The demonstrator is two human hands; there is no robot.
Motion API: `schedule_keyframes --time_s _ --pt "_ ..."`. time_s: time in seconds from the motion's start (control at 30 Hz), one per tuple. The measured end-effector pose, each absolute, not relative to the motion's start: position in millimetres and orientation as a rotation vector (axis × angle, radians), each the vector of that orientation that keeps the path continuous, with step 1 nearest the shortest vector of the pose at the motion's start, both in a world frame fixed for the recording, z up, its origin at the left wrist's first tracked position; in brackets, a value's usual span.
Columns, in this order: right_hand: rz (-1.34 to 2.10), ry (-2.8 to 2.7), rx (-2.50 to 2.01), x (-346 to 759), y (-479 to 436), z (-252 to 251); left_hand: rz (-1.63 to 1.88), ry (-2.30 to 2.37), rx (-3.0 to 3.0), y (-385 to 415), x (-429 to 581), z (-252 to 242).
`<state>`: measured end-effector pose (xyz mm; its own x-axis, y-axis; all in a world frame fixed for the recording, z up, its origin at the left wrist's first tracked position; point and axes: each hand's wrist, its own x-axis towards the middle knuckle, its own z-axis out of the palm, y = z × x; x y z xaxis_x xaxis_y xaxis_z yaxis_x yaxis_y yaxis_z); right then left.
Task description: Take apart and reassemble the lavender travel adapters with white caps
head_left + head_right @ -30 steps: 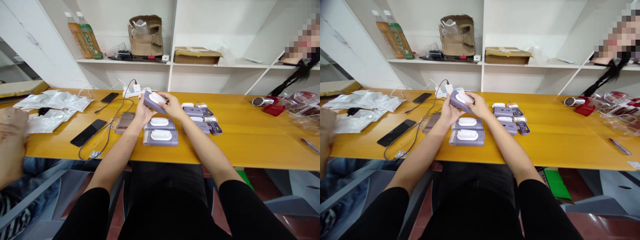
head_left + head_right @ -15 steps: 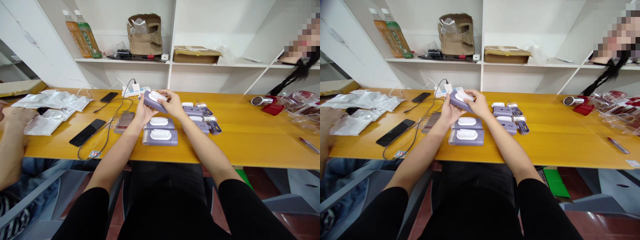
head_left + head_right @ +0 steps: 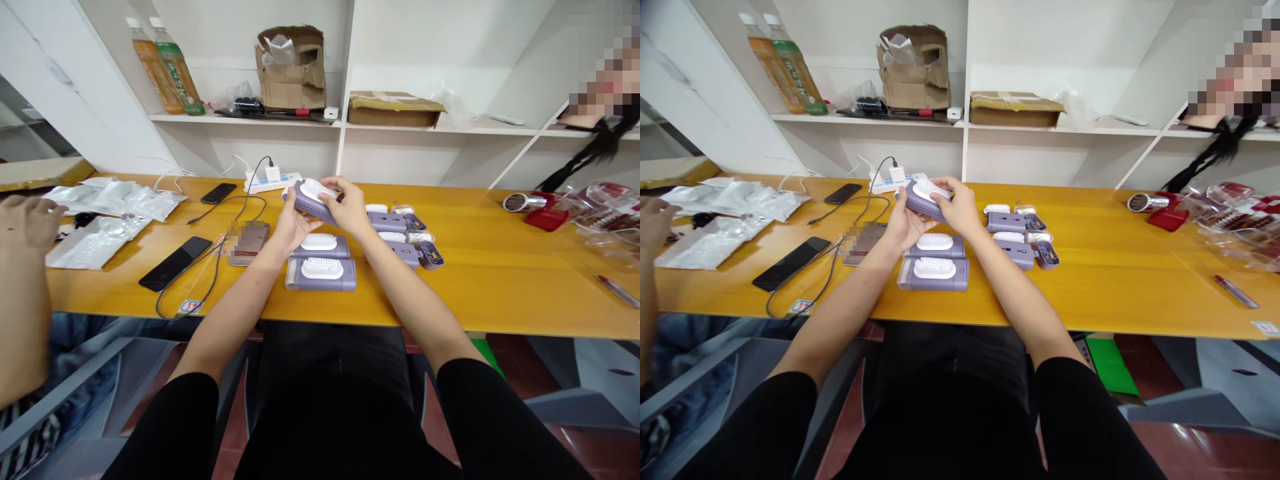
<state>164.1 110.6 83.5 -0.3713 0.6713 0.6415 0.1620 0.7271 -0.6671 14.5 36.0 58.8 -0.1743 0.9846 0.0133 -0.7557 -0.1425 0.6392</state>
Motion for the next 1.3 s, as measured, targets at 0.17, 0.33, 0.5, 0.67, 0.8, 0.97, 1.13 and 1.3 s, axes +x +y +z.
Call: schedule_keyframes --time_s 0.17,0.33,0.5,0.67,0.8,0.97,1.13,1.3 --pt "0.635 -1.932 -0.644 164.0 110.6 84.7 1.670 0.610 0.506 33.7 15.2 60.7" --pt "0.623 -1.949 -0.638 160.9 111.7 89.9 1.648 0.603 0.503 31.9 11.3 65.3" --pt "0.616 -2.005 -0.601 154.3 115.0 102.9 1.676 0.591 0.492 32.3 2.0 71.0" --pt "0.725 -1.999 -0.473 152.6 138.6 105.3 1.746 0.634 0.415 40.6 -11.3 68.1" --pt "0.663 -1.945 -0.663 163.7 182.7 86.2 1.820 0.699 0.332 52.7 -21.1 58.5" --pt "0.541 -2.185 -1.005 182.6 231.1 47.1 1.824 0.780 0.263 63.9 -31.3 46.8" --pt "0.560 -2.195 -1.142 193.7 245.4 29.4 1.796 0.841 0.272 65.6 -36.5 45.6" --pt "0.590 -2.137 -1.188 197.2 230.6 37.7 1.688 0.730 0.396 60.6 -35.9 52.6"
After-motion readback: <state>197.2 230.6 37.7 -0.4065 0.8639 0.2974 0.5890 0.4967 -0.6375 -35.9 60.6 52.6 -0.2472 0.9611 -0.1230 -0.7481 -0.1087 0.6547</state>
